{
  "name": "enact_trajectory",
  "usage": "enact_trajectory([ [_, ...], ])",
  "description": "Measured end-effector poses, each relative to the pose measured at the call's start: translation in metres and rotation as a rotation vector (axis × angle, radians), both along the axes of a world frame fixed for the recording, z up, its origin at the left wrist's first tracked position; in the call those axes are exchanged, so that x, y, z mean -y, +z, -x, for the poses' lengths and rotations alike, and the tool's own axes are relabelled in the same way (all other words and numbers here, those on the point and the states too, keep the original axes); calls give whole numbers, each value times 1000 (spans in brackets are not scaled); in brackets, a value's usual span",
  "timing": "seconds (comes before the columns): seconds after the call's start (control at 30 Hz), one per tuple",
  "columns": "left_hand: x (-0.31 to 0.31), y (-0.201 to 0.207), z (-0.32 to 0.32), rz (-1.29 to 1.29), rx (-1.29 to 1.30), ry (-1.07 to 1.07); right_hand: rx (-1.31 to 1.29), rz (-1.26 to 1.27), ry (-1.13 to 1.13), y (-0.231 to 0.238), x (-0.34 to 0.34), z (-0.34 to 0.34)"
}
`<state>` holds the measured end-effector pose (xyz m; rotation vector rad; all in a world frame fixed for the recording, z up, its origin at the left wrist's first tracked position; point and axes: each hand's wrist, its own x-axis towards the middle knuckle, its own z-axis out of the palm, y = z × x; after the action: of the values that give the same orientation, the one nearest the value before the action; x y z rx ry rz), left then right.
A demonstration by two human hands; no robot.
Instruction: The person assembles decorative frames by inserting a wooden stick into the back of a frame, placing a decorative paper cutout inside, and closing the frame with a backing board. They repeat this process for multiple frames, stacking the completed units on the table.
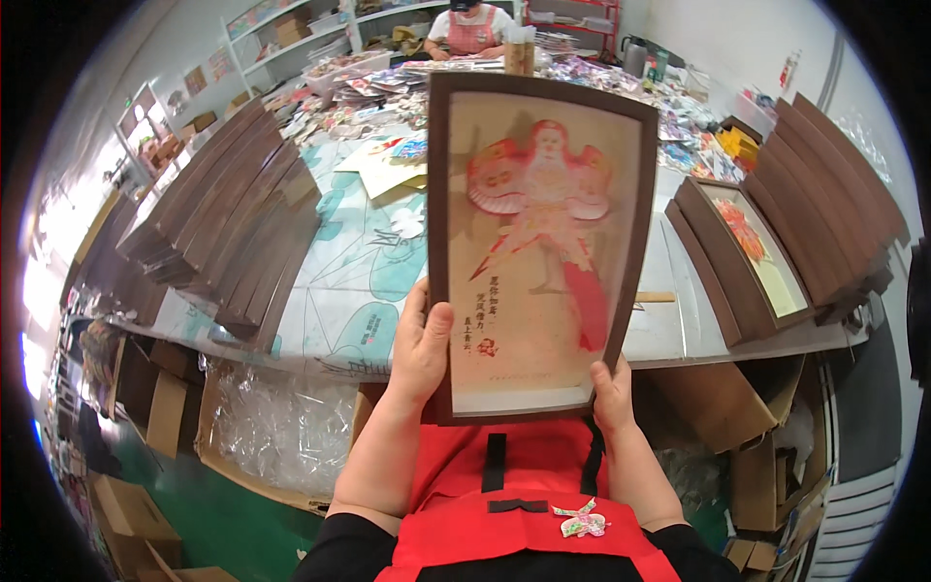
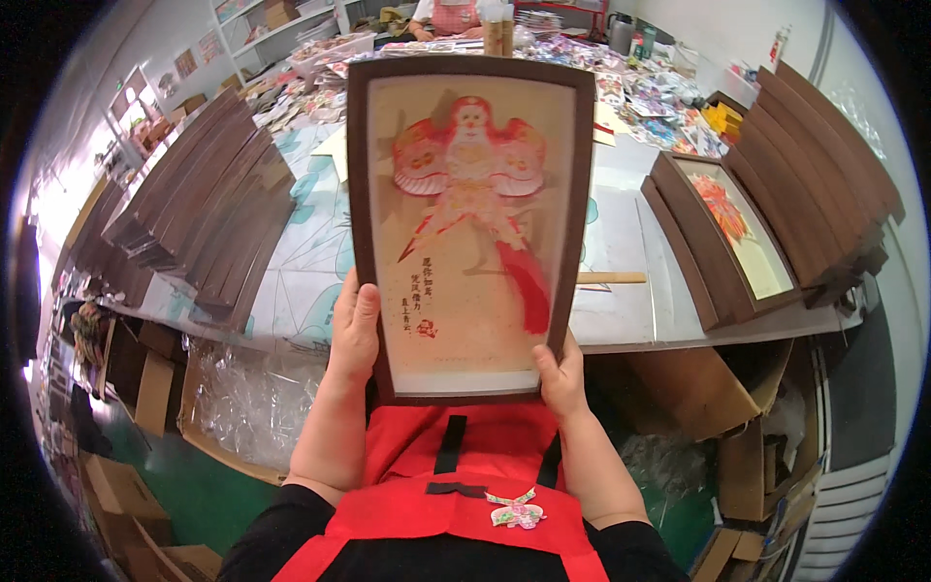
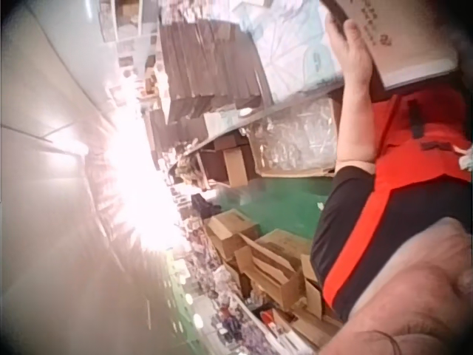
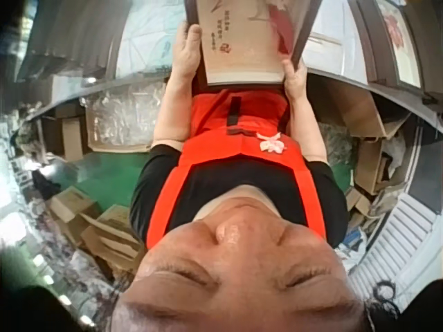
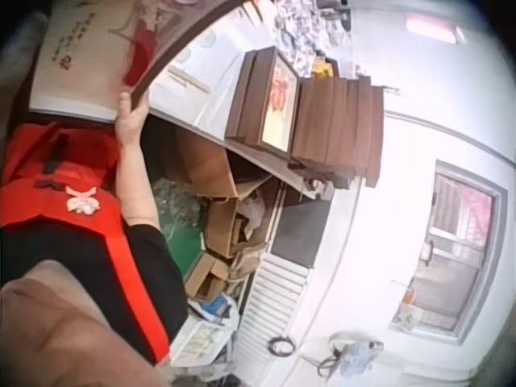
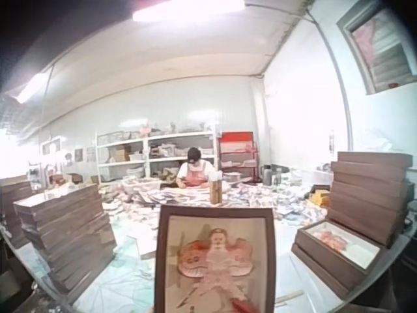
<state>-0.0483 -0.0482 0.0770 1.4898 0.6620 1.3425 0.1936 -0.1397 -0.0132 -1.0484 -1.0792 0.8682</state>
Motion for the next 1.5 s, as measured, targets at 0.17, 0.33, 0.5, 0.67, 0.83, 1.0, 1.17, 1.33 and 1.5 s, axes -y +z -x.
enact_trajectory([
  [0.17, -5, -14, 24, 206, -92, 43, -241, 59, 216, 33, 5, 15],
  [0.33, -23, 25, 21, -638, -920, 752, -210, 34, 308, 46, 2, 25],
  [0.5, -44, 61, -24, -846, -1115, 656, -247, 51, 342, 57, 2, 31],
  [0.67, 21, 15, -60, -1140, -1134, 75, -387, 77, 251, 52, -4, 23],
  [0.83, 49, -13, -25, -962, -868, -570, -459, 78, 182, 41, -6, 4],
  [1.0, 25, 18, 8, -641, -691, 426, -546, 93, 253, 49, -5, -7],
  [1.17, 10, 10, 5, 541, 154, -234, -438, 64, 317, 52, -9, -13],
  [1.33, 27, 10, -10, 776, 421, -303, -434, 101, 384, 42, -18, -41],
  [1.5, 23, 12, -36, 851, 593, -270, -860, -17, 621, 40, -3, -8],
])
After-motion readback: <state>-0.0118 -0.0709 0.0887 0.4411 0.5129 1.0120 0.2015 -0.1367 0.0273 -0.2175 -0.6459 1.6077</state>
